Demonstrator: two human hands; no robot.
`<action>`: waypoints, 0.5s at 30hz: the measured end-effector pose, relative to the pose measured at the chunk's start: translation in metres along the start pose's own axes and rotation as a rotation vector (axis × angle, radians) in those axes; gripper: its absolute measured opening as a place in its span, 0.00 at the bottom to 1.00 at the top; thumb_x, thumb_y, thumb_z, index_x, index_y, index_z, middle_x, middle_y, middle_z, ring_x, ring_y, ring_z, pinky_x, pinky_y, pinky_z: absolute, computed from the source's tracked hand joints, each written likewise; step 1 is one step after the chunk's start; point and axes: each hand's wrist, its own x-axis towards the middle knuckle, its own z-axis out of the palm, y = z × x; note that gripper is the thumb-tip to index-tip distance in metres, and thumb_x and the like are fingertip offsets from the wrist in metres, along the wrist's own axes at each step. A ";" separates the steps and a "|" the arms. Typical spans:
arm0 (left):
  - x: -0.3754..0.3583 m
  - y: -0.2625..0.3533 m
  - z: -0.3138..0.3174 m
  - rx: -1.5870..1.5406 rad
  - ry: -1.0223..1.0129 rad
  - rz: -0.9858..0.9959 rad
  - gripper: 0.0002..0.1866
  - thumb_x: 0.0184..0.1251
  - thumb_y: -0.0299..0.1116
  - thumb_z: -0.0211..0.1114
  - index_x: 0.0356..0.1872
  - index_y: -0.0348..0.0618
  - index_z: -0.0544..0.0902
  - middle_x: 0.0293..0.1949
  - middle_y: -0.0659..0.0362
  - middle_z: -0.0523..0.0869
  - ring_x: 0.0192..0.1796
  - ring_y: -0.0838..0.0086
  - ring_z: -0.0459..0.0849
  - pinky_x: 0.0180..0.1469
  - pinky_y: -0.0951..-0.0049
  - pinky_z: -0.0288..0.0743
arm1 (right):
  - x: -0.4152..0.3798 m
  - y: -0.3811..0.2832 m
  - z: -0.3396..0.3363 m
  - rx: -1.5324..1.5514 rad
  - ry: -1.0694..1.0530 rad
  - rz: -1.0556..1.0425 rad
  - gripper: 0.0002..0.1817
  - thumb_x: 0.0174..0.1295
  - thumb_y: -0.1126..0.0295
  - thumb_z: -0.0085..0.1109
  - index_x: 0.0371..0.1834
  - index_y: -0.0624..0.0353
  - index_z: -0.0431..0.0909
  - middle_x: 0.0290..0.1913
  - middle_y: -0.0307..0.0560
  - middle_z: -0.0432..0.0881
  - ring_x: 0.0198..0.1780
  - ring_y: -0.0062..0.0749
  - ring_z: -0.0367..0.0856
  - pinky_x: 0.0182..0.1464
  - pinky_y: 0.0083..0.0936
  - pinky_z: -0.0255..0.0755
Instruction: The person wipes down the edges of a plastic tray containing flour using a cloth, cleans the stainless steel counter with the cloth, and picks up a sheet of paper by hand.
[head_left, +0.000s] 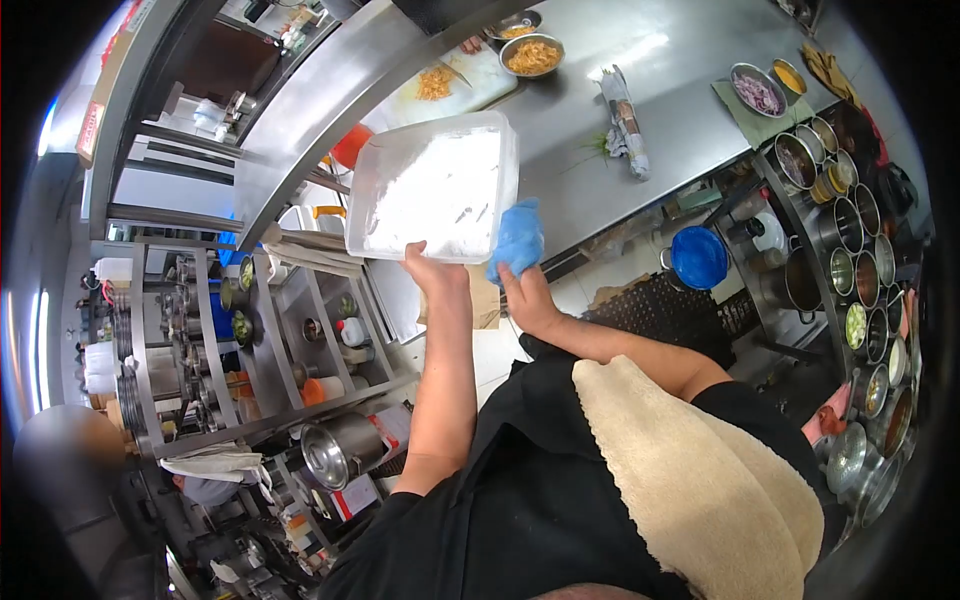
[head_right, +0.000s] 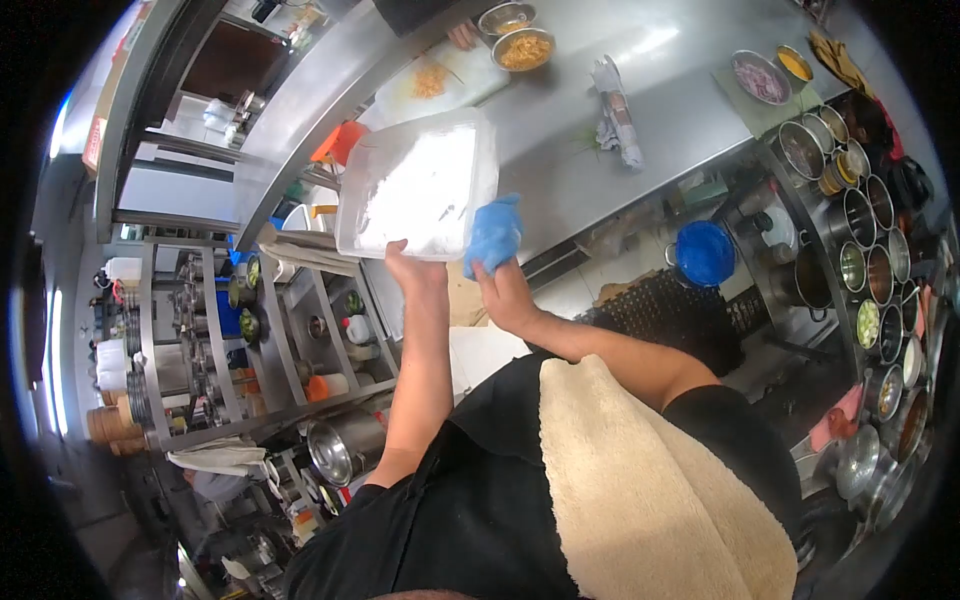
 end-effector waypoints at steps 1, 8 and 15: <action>0.000 0.000 -0.003 0.000 0.015 0.012 0.38 0.54 0.27 0.51 0.73 0.48 0.63 0.69 0.49 0.71 0.73 0.49 0.72 0.75 0.40 0.71 | 0.007 0.003 -0.003 0.064 -0.002 0.093 0.16 0.81 0.63 0.49 0.56 0.68 0.75 0.53 0.69 0.80 0.57 0.64 0.77 0.67 0.44 0.67; -0.043 0.010 0.009 0.084 -0.019 0.046 0.40 0.52 0.23 0.51 0.74 0.52 0.61 0.70 0.51 0.67 0.76 0.52 0.67 0.78 0.42 0.65 | 0.105 0.013 -0.025 0.242 0.406 0.072 0.25 0.83 0.55 0.44 0.62 0.70 0.75 0.55 0.55 0.85 0.52 0.43 0.84 0.62 0.37 0.73; -0.079 0.009 0.021 0.187 0.093 0.070 0.37 0.57 0.23 0.51 0.73 0.46 0.61 0.67 0.53 0.69 0.73 0.57 0.69 0.75 0.49 0.66 | 0.144 0.024 -0.071 1.286 -0.013 0.288 0.30 0.79 0.47 0.46 0.71 0.60 0.75 0.65 0.52 0.83 0.66 0.43 0.82 0.70 0.40 0.76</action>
